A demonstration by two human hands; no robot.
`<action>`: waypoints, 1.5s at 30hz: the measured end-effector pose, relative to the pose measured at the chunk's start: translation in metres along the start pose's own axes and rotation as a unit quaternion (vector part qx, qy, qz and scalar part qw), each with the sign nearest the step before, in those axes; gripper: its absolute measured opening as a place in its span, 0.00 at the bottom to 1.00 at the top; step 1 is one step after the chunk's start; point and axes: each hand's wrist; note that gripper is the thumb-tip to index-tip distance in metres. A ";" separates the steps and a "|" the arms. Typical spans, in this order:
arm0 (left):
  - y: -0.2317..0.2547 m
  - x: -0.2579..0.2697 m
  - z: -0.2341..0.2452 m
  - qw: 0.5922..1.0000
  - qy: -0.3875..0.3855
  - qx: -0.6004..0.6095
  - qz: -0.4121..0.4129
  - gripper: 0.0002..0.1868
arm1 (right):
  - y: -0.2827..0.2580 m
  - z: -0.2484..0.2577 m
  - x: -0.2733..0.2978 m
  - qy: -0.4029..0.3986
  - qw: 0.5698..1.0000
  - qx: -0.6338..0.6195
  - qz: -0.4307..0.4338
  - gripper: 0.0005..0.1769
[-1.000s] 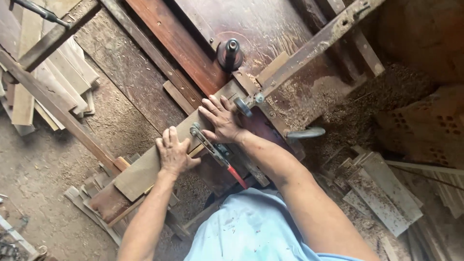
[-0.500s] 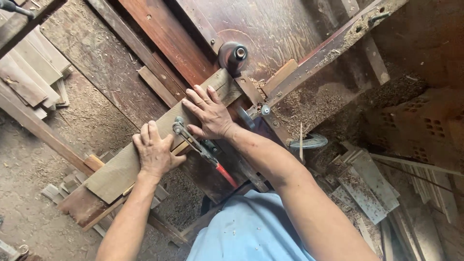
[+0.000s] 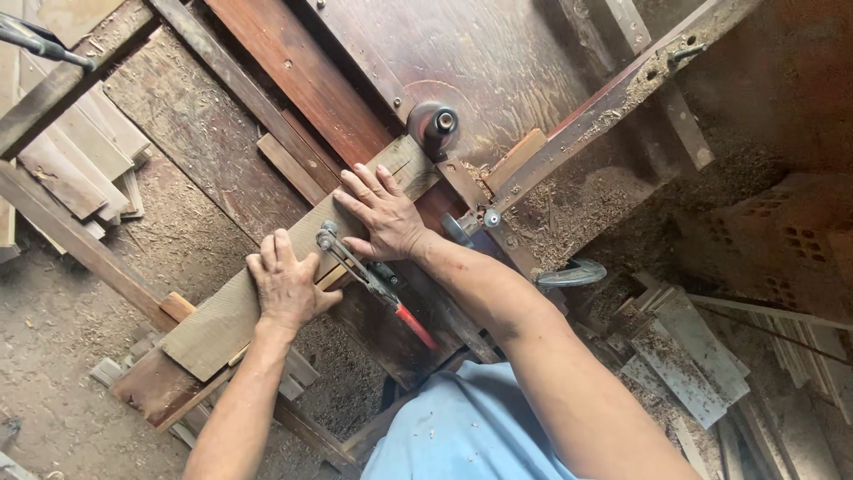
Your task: The recorder is using a router table to shape or mill the edges of several wooden planks in a workshop environment.
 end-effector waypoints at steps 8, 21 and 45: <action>-0.003 -0.006 0.003 1.000 -0.003 0.001 0.004 0.38 | 0.004 -0.001 -0.006 0.017 1.000 -0.005 0.008 0.46; -0.011 -0.014 0.003 1.000 -0.013 -0.007 0.005 0.37 | 0.007 -0.003 -0.017 0.001 1.000 -0.015 0.004 0.47; -0.024 -0.028 0.009 0.999 -0.033 -0.025 0.016 0.38 | 0.009 0.000 -0.042 -0.005 1.000 -0.002 0.003 0.48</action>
Point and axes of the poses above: each hand's wrist, its own x-axis away from the middle knuckle, its own z-axis out of the back of the hand, y = z × x, and after that the axes turned 3 degrees about z, right-handed
